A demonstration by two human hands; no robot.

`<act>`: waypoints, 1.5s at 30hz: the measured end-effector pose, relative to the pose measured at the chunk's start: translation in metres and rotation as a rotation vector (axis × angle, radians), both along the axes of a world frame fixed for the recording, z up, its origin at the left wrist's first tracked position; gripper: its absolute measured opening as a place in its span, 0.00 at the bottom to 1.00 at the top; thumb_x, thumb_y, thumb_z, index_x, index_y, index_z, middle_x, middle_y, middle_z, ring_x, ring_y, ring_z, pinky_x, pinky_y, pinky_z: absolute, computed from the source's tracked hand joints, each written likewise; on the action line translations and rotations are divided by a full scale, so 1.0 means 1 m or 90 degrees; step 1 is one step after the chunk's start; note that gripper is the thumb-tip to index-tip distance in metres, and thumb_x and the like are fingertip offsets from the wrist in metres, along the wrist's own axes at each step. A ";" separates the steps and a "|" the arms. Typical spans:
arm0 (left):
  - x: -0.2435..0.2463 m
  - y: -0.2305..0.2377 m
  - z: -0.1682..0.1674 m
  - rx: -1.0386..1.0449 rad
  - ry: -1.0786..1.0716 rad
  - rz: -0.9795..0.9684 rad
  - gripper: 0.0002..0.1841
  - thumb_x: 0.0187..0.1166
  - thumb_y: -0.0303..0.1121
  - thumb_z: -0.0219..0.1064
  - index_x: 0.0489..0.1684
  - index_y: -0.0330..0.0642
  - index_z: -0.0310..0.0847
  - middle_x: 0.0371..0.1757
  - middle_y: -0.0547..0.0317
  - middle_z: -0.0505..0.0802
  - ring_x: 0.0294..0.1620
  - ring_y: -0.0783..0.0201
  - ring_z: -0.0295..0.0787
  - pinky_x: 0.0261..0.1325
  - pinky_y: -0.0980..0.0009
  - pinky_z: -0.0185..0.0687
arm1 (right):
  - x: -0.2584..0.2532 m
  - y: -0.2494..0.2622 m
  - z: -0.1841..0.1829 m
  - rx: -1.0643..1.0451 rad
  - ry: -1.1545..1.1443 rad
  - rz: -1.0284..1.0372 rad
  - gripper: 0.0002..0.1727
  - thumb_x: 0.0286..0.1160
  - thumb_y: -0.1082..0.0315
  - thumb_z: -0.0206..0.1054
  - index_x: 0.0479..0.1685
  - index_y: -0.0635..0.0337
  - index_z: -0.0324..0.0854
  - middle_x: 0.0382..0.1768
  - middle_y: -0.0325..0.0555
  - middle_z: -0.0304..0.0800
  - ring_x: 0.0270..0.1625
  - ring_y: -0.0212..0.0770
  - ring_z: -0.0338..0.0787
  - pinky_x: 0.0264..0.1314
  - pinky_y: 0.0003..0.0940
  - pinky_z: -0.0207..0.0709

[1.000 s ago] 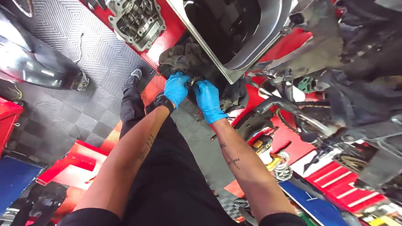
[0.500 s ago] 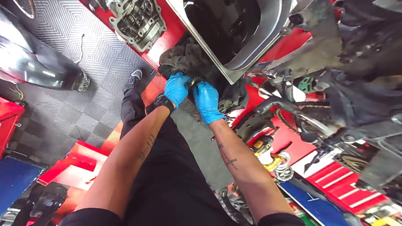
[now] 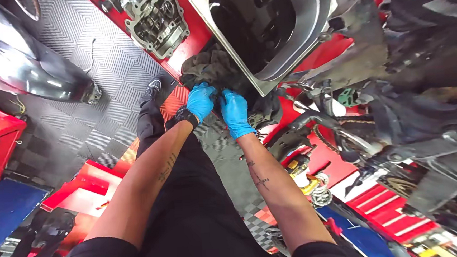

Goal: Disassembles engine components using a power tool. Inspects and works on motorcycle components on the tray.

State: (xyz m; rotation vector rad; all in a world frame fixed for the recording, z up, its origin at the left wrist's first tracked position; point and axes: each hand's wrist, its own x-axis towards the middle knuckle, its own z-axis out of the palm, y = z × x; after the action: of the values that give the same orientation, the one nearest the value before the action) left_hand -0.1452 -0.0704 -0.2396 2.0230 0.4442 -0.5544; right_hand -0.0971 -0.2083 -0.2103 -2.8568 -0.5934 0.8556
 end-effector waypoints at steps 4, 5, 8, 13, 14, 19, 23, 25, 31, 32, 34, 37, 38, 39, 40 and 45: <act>-0.002 0.001 -0.001 -0.005 -0.008 0.004 0.16 0.74 0.27 0.66 0.58 0.47 0.91 0.65 0.48 0.90 0.74 0.48 0.81 0.80 0.50 0.71 | -0.001 -0.002 0.001 0.039 0.012 -0.016 0.14 0.84 0.61 0.63 0.52 0.61 0.89 0.49 0.58 0.94 0.57 0.58 0.93 0.62 0.59 0.82; -0.002 0.000 -0.002 -0.005 -0.009 0.006 0.16 0.74 0.28 0.66 0.58 0.47 0.92 0.65 0.48 0.90 0.73 0.48 0.81 0.80 0.50 0.71 | -0.001 -0.002 0.003 0.035 0.020 -0.016 0.14 0.83 0.62 0.64 0.53 0.61 0.89 0.51 0.58 0.93 0.58 0.58 0.92 0.63 0.60 0.82; -0.002 -0.001 -0.004 -0.001 -0.013 0.006 0.16 0.74 0.27 0.67 0.58 0.48 0.92 0.65 0.49 0.90 0.73 0.48 0.81 0.80 0.50 0.71 | -0.003 -0.001 0.007 0.011 0.019 -0.005 0.14 0.81 0.68 0.63 0.56 0.62 0.88 0.54 0.60 0.92 0.60 0.60 0.92 0.64 0.60 0.82; -0.001 0.000 -0.004 0.006 -0.012 -0.003 0.16 0.74 0.27 0.67 0.57 0.48 0.92 0.63 0.49 0.91 0.73 0.48 0.81 0.80 0.51 0.71 | -0.003 0.003 0.007 -0.033 0.013 0.000 0.14 0.83 0.65 0.60 0.52 0.63 0.88 0.52 0.60 0.93 0.57 0.61 0.92 0.60 0.61 0.83; -0.001 -0.001 -0.004 0.006 -0.011 -0.002 0.16 0.74 0.27 0.67 0.57 0.48 0.92 0.63 0.49 0.91 0.73 0.48 0.81 0.79 0.51 0.71 | -0.002 0.004 0.008 -0.047 0.011 -0.003 0.14 0.84 0.65 0.59 0.52 0.63 0.88 0.51 0.60 0.93 0.57 0.62 0.93 0.59 0.61 0.83; 0.000 -0.001 -0.004 0.009 -0.004 0.001 0.16 0.73 0.28 0.67 0.57 0.49 0.92 0.64 0.51 0.91 0.73 0.49 0.81 0.79 0.50 0.72 | -0.003 0.012 0.014 -0.113 0.011 0.009 0.16 0.87 0.62 0.57 0.48 0.66 0.86 0.48 0.62 0.92 0.54 0.63 0.93 0.52 0.63 0.84; -0.001 -0.001 -0.004 0.010 -0.003 -0.001 0.16 0.73 0.28 0.67 0.57 0.49 0.92 0.63 0.51 0.91 0.73 0.49 0.81 0.79 0.51 0.72 | -0.007 0.017 0.012 -0.169 -0.012 0.017 0.17 0.87 0.63 0.54 0.48 0.67 0.84 0.47 0.63 0.92 0.52 0.64 0.93 0.47 0.62 0.85; -0.001 0.000 -0.003 0.011 -0.013 -0.007 0.16 0.74 0.28 0.66 0.57 0.49 0.92 0.62 0.51 0.91 0.72 0.50 0.82 0.80 0.51 0.71 | -0.007 0.018 0.012 -0.177 -0.023 0.020 0.17 0.87 0.63 0.54 0.45 0.67 0.85 0.44 0.64 0.92 0.50 0.65 0.93 0.43 0.63 0.84; -0.001 0.001 -0.004 0.016 -0.013 -0.011 0.16 0.74 0.28 0.66 0.57 0.47 0.91 0.63 0.50 0.91 0.72 0.49 0.82 0.79 0.51 0.72 | -0.006 0.021 0.015 -0.159 -0.020 0.009 0.21 0.83 0.56 0.57 0.58 0.64 0.84 0.52 0.62 0.91 0.55 0.63 0.93 0.49 0.63 0.85; -0.002 0.001 -0.004 0.016 -0.009 -0.010 0.16 0.74 0.28 0.66 0.57 0.47 0.91 0.63 0.50 0.91 0.72 0.48 0.82 0.79 0.50 0.72 | -0.007 0.021 0.015 -0.153 -0.015 0.016 0.20 0.82 0.59 0.58 0.60 0.65 0.83 0.54 0.63 0.90 0.56 0.64 0.92 0.49 0.63 0.85; -0.001 -0.001 -0.004 0.010 -0.005 -0.007 0.16 0.75 0.28 0.66 0.57 0.47 0.92 0.64 0.49 0.91 0.73 0.48 0.81 0.80 0.51 0.71 | -0.007 0.021 0.015 -0.162 -0.001 0.016 0.18 0.84 0.63 0.55 0.60 0.67 0.82 0.53 0.64 0.90 0.56 0.65 0.92 0.50 0.63 0.84; -0.003 -0.001 -0.001 0.013 -0.010 -0.008 0.15 0.76 0.30 0.65 0.57 0.48 0.92 0.64 0.50 0.91 0.73 0.49 0.81 0.80 0.51 0.72 | -0.008 0.023 0.017 -0.177 0.020 -0.008 0.17 0.86 0.62 0.53 0.50 0.66 0.84 0.46 0.63 0.92 0.50 0.64 0.93 0.44 0.63 0.84; -0.003 0.000 0.003 0.026 -0.034 -0.010 0.15 0.77 0.31 0.65 0.58 0.47 0.91 0.64 0.48 0.90 0.72 0.47 0.82 0.78 0.50 0.73 | -0.008 0.020 0.019 -0.161 0.019 -0.016 0.19 0.88 0.58 0.53 0.48 0.65 0.84 0.44 0.63 0.91 0.49 0.64 0.93 0.43 0.63 0.84; -0.002 0.002 0.009 0.061 -0.074 -0.016 0.15 0.79 0.33 0.65 0.61 0.47 0.89 0.65 0.46 0.89 0.72 0.45 0.81 0.77 0.48 0.74 | -0.008 0.017 0.021 -0.136 0.008 -0.024 0.22 0.89 0.53 0.54 0.48 0.65 0.84 0.43 0.62 0.91 0.49 0.64 0.93 0.44 0.64 0.84; 0.001 0.006 0.016 0.117 -0.127 -0.018 0.17 0.79 0.35 0.66 0.64 0.47 0.87 0.66 0.45 0.88 0.72 0.42 0.81 0.74 0.46 0.75 | -0.007 0.013 0.024 -0.101 0.000 -0.031 0.26 0.88 0.48 0.55 0.49 0.65 0.85 0.45 0.62 0.92 0.50 0.63 0.93 0.47 0.64 0.83; 0.041 0.038 0.021 0.212 -0.075 -0.052 0.27 0.78 0.36 0.70 0.78 0.48 0.78 0.78 0.39 0.81 0.82 0.35 0.70 0.80 0.37 0.66 | -0.015 -0.001 0.036 0.175 0.109 -0.187 0.22 0.88 0.53 0.59 0.60 0.63 0.86 0.47 0.55 0.94 0.49 0.50 0.94 0.56 0.52 0.87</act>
State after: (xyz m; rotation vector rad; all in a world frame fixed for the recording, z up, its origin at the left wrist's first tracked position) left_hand -0.1040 -0.0322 -0.2185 2.3870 0.4033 -0.4289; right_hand -0.1123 -0.2095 -0.1738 -2.5079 -0.2403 0.8784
